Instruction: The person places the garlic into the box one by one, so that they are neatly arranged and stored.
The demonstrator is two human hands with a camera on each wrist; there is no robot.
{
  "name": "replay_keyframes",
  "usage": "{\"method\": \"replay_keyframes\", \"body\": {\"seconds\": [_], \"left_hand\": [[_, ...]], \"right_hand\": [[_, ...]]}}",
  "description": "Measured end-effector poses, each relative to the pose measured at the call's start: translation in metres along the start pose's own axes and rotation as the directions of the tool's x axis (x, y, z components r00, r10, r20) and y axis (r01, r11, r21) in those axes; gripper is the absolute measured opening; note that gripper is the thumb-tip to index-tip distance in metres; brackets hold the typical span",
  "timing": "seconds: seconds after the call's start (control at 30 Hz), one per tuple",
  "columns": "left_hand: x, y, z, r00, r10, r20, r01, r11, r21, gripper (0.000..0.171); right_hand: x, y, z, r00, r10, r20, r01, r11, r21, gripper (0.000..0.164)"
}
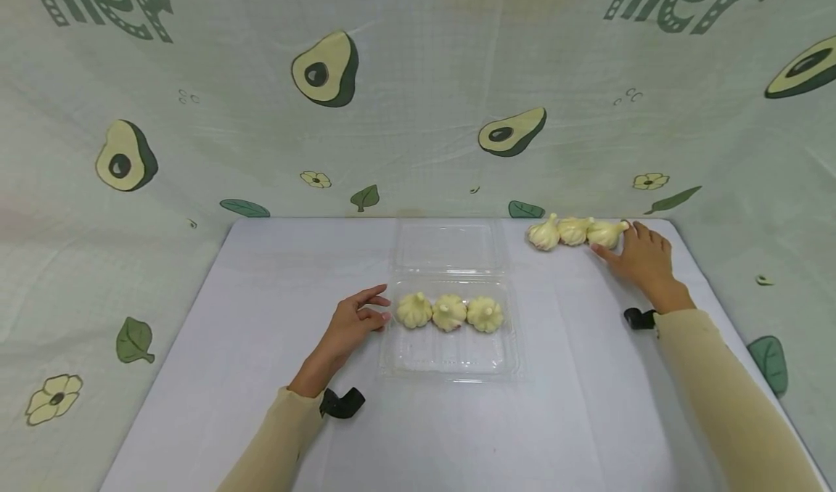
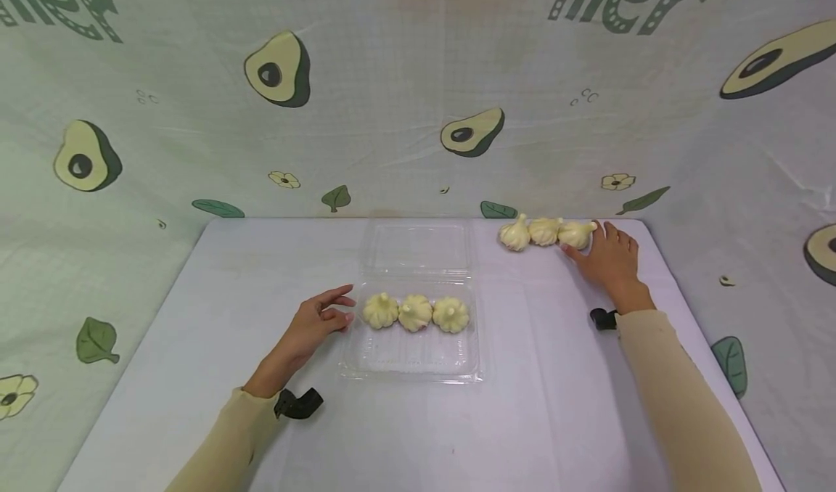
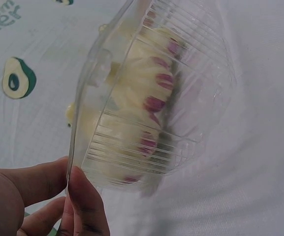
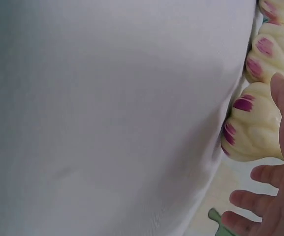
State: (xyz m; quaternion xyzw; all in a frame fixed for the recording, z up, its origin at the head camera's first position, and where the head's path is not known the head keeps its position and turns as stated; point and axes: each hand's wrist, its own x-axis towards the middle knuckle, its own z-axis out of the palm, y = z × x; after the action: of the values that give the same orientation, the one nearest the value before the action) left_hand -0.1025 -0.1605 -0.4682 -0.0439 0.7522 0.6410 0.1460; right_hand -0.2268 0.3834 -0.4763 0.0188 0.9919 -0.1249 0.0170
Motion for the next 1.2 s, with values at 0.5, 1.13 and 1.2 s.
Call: {"method": "replay_keyframes", "body": {"seconds": [0.5,1.13,1.2], "left_hand": [[0.000,0.000,0.001,1.000,0.004,0.002,-0.004,1.000,0.001,0.061],[-0.001,0.001,0.000,1.000,0.012,0.004,-0.012,1.000,0.002,0.061],[0.000,0.001,0.000,1.000,0.011,0.003,-0.011,1.000,0.000,0.061]], "right_hand": [[0.007,0.003,0.003,0.999,-0.025,-0.041,0.028,0.998,0.060,0.091],[0.008,0.001,0.006,0.991,-0.042,-0.131,0.052,0.996,0.072,0.075],[0.005,0.001,0.005,0.992,-0.032,-0.125,0.043,0.996,0.082,0.074]]}}
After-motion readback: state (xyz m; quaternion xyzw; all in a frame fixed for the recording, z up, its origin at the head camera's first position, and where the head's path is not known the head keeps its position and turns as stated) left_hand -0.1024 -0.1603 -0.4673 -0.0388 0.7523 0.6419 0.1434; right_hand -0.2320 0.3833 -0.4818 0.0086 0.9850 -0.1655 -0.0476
